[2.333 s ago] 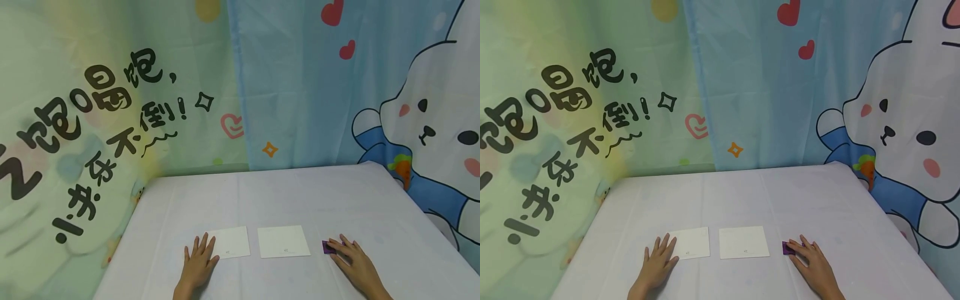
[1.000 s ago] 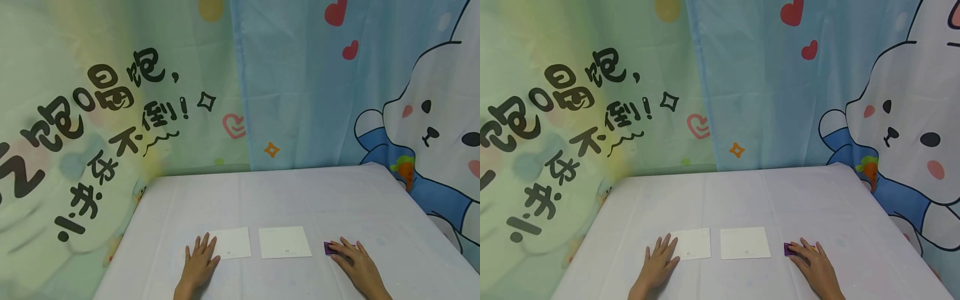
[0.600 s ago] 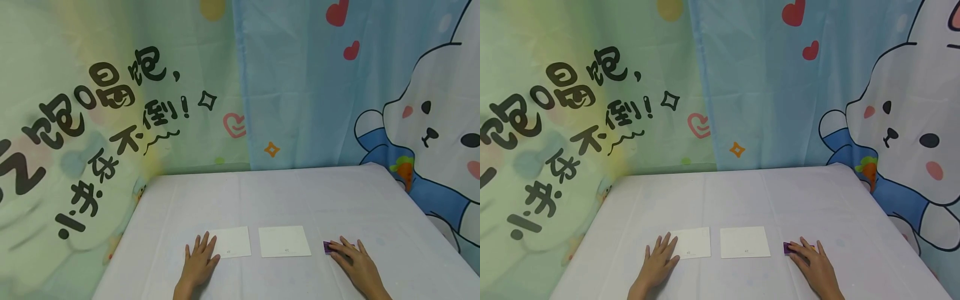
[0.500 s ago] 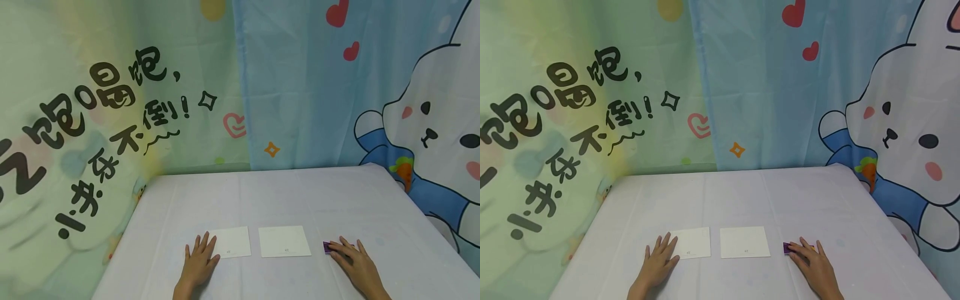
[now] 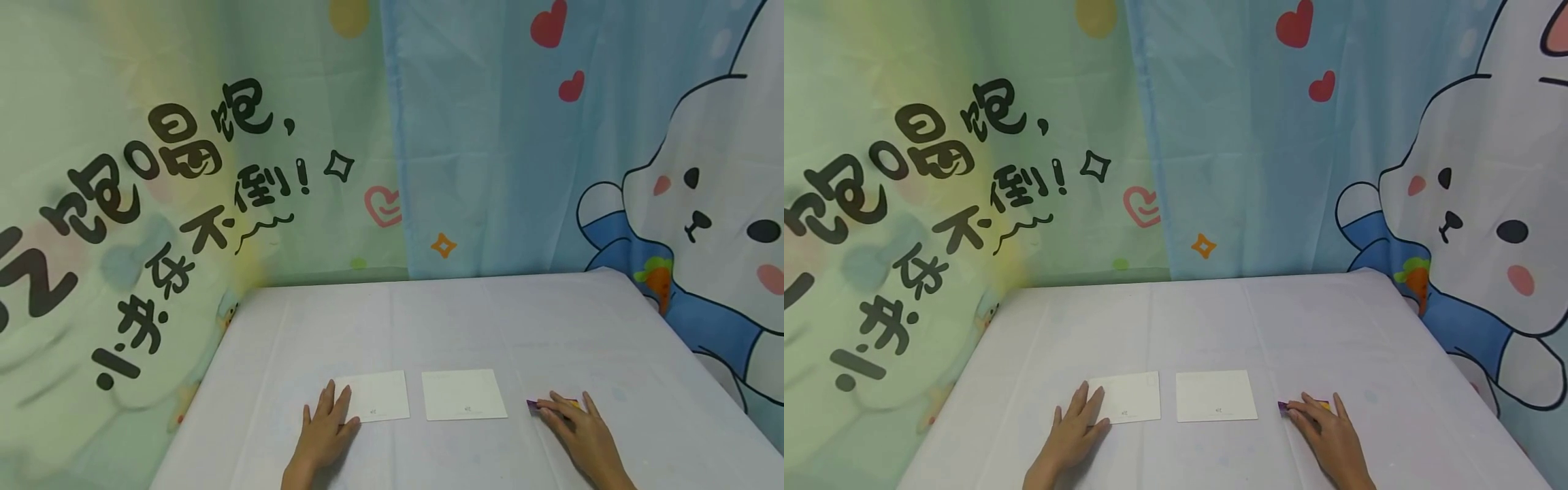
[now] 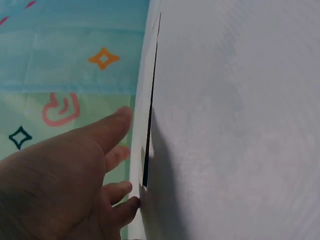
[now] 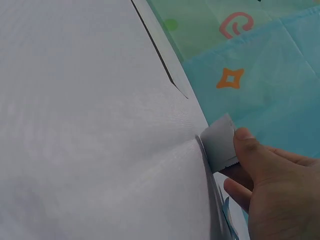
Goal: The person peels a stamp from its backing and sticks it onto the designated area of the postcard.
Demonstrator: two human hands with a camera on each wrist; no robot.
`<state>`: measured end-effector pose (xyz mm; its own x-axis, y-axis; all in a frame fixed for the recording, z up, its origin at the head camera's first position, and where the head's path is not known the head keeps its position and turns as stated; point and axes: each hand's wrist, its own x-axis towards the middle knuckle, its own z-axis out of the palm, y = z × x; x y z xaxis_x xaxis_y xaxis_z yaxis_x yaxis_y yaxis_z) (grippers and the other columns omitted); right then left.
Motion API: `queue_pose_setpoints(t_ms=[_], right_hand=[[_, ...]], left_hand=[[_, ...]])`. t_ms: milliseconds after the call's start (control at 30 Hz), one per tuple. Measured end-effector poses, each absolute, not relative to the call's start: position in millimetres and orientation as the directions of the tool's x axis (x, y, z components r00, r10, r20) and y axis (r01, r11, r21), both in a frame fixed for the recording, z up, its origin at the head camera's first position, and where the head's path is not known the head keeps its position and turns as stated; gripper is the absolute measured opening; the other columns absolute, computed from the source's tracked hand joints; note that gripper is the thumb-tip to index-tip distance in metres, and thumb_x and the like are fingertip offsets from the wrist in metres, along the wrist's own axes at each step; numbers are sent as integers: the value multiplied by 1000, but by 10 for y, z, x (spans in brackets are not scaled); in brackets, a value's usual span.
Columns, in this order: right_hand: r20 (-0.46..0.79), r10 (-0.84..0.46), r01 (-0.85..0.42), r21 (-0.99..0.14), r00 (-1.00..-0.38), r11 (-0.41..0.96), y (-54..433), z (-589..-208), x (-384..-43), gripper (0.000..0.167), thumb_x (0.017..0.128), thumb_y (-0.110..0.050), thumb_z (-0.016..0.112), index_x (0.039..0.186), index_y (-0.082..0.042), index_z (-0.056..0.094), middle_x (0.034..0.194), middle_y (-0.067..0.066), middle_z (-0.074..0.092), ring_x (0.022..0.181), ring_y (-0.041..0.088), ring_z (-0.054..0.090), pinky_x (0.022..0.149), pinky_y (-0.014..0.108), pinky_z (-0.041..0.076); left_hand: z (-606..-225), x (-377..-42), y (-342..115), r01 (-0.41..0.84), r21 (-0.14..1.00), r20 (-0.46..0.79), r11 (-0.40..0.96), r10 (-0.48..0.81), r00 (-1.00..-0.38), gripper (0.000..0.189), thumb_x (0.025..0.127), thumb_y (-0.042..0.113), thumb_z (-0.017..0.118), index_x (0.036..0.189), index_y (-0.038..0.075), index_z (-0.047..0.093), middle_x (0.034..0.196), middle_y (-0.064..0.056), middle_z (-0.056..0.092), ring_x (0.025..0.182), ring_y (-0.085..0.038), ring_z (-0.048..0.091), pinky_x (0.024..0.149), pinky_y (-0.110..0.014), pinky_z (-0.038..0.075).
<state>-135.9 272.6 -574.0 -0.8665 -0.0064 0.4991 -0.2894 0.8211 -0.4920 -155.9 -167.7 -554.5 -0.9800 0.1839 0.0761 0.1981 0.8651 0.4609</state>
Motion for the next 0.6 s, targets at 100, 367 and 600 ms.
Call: queue_pose_setpoints(t_ms=[100, 367, 600], right_hand=[[510, -6, -301, -497, -860, 814, 2713, -5721, -1353, 12, 81, -12, 69, 90, -4, 70, 102, 24, 63, 94, 44, 58, 105, 54, 13], [560, -15, -321, -454, -829, 831, 2678, -5651, -1362, 21, 80, -11, 70, 95, 4, 67, 95, 17, 67, 88, 38, 62, 107, 45, 15], [627, -47, -387, -419, -778, 822, 2592, -5490, -1392, 20, 76, -7, 72, 94, 0, 68, 82, 9, 70, 77, 28, 64, 109, 30, 14]], left_hand=[[-5512, -1537, -1670, 190, 478, 62, 857, 183, -981, 62, 90, 42, 54, 140, 9, 38, 147, -23, 20, 133, -42, 20, 95, -69, 11], [-5394, -1457, -1616, 207, 497, 72, 843, 198, -978, 63, 89, 39, 57, 139, 6, 38, 143, -27, 26, 128, -49, 26, 91, -71, 21], [-5279, -1418, -1468, 283, 516, 119, 808, 260, -958, 61, 92, 40, 53, 140, 6, 36, 139, -25, 35, 125, -47, 32, 91, -68, 24]])
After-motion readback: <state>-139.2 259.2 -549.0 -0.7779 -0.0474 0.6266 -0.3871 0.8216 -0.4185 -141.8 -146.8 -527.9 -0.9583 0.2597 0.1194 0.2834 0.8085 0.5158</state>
